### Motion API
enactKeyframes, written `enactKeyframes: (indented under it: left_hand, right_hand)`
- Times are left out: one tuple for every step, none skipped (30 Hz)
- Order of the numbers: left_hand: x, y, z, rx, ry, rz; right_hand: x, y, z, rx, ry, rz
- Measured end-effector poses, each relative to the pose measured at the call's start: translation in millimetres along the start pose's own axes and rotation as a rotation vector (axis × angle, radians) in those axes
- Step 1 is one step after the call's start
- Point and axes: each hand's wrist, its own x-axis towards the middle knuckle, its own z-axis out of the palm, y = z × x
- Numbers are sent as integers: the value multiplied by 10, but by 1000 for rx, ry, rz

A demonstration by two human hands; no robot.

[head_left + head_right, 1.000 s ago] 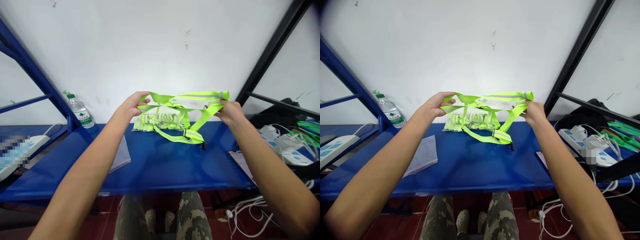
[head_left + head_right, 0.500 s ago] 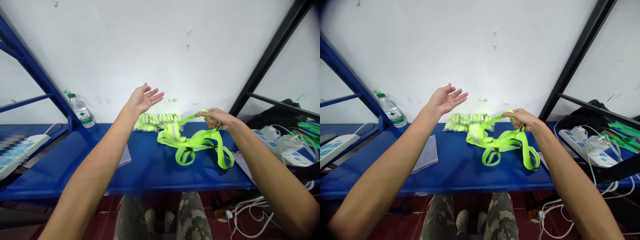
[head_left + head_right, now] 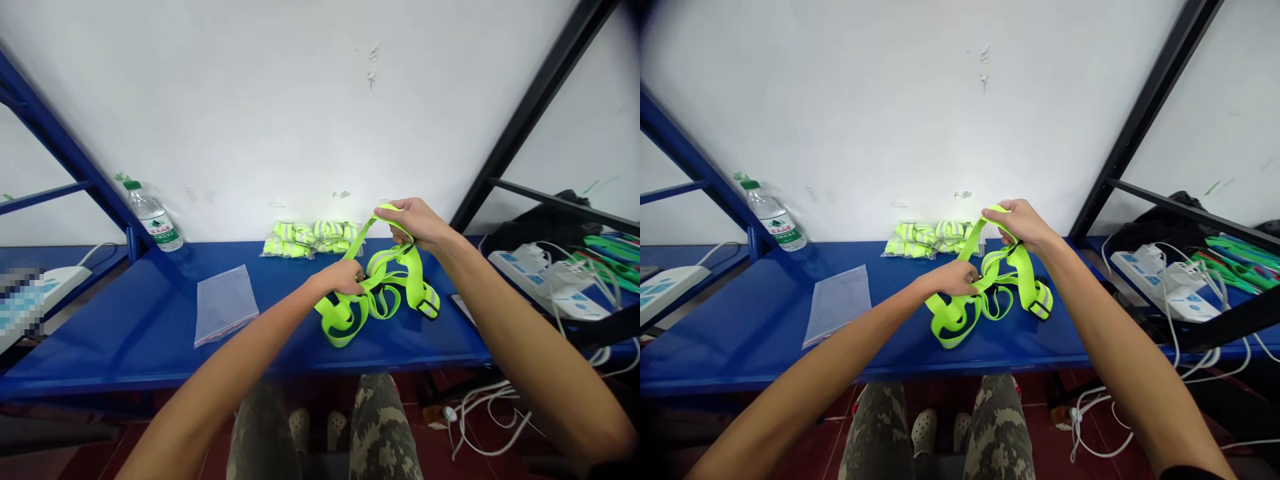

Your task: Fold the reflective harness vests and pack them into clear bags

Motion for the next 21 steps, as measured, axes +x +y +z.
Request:
enactKeyframes:
  left_hand:
    - [9, -47, -9, 19, -14, -11]
    - [10, -91, -25, 36, -30, -20]
    - [7, -134, -43, 47, -57, -30]
    - [-1, -175, -62, 52, -92, -45]
    - [-11, -216, -80, 50, -127, -64]
    - [-22, -256, -96, 39, -155, -84]
    - [-35, -297, -113, 20, -172, -102]
    - [-49, -340, -132, -1, -177, -111]
    - [-63, -383, -155, -24, -171, -114]
    - [-78, -426, -184, -53, -144, -116]
    - [-91, -467, -218, -93, -93, -121]
    - [-101, -504, -256, -145, -10, -134]
    - [-107, -532, -299, -209, 100, -155]
    - [-108, -550, -345, -278, 237, -180]
    - [-102, -554, -393, -353, 389, -199]
    - [-92, -544, -445, -439, 543, -210]
    - [-80, -520, -502, -544, 687, -214]
    - [-68, -487, -564, -668, 812, -205]
    - [-60, -447, -634, -807, 909, -187]
    - [-58, -406, -710, -954, 978, -170]
    - [-65, -367, -792, -1097, 1026, -159]
  right_hand:
    - [-5, 14, -13, -4, 6, 6]
    - [-7, 30, -28, 0, 12, 7]
    - [-7, 47, -42, 8, 16, 7]
    - [-4, 68, -53, 14, 18, 5]
    - [1, 90, -62, 16, 20, 8]
    - [7, 115, -68, 14, 19, 19]
    - [13, 141, -72, 11, 16, 37]
    - [19, 166, -76, 4, 16, 56]
    - [24, 191, -83, -6, 18, 72]
    - [26, 213, -93, -18, 21, 85]
    - [27, 233, -107, -30, 21, 101]
    - [25, 250, -125, -42, 16, 125]
    - [22, 263, -145, -59, 6, 157]
    - [18, 275, -165, -83, -5, 197]
    - [14, 285, -182, -118, -21, 238]
    - [10, 295, -195, -161, -42, 273]
    - [7, 307, -203, -207, -69, 296]
    - [6, 322, -208, -246, -99, 307]
    - [8, 340, -211, -276, -127, 308]
    - [13, 364, -213, -301, -149, 310]
    - [21, 392, -217, -329, -163, 313]
